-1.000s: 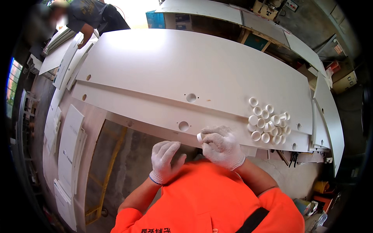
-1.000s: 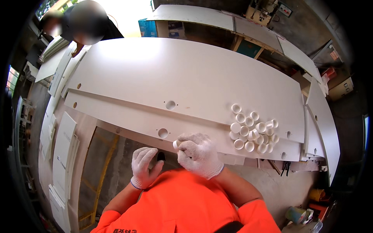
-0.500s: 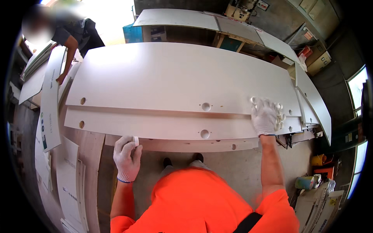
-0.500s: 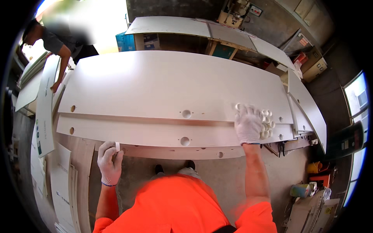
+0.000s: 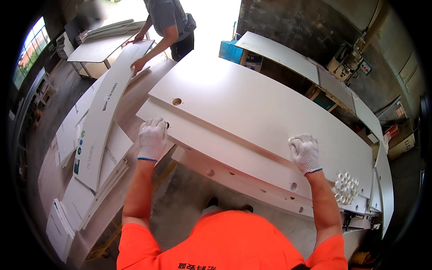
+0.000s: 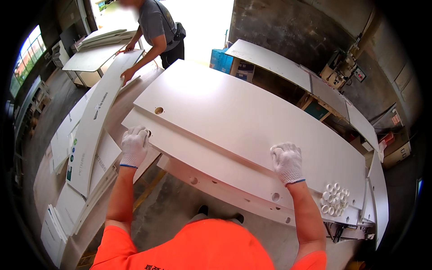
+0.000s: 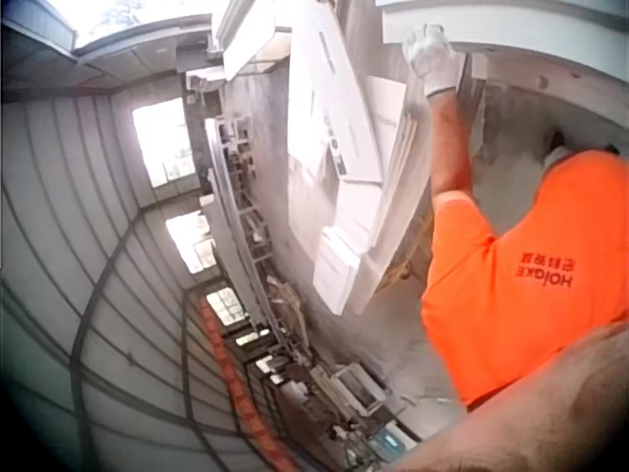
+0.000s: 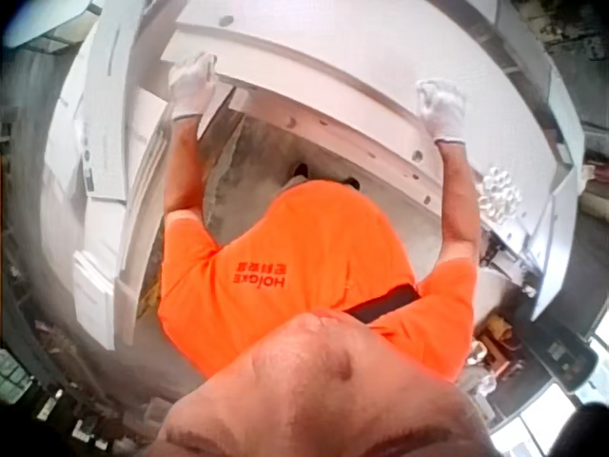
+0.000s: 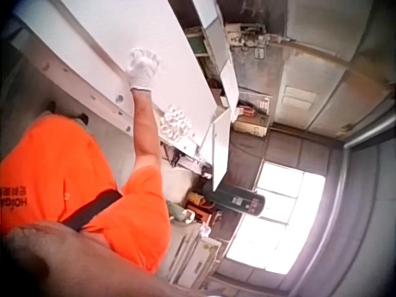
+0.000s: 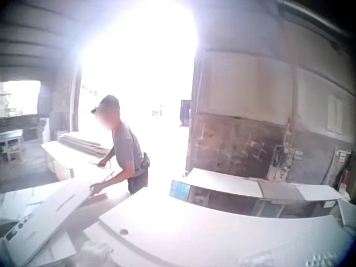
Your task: The person places white plastic caps into pre-drilled holes on a white cabinet panel, then uses a hammer to tap them flush. They apply adhesive from a caulking gun into the holes and continue inserting and seating the caps. Another person works on a separate panel in the background.
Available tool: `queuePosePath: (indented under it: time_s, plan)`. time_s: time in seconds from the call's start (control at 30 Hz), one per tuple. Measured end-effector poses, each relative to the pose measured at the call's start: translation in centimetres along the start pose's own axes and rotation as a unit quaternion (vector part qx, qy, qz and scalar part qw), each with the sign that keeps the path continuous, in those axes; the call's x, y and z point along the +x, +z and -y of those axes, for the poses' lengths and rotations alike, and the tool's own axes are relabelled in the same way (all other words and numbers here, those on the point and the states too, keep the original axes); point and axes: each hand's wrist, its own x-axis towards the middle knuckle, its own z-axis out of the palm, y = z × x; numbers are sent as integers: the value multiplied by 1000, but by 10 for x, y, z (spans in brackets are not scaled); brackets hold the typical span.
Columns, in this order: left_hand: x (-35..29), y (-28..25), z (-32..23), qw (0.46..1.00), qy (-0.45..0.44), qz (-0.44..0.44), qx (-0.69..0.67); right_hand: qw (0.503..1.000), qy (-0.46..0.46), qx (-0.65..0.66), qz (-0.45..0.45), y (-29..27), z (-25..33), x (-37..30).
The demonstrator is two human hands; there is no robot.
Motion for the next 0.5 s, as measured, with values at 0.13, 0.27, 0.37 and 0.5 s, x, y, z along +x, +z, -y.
queuePosePath:
  time_s: [0.13,0.27,0.37,0.5]
  plan:
    - [-3,5,13,998,13,5,-58,990,-83,109,-15,34,75,74]
    - [0,0,14,998,37,10,-54,975,-143,164,-30,77,143,140]
    - [-7,0,9,999,20,3,-33,967,-187,171,-29,103,193,184]
    - [-26,4,-6,998,-28,51,-36,962,-230,143,-20,137,245,229]
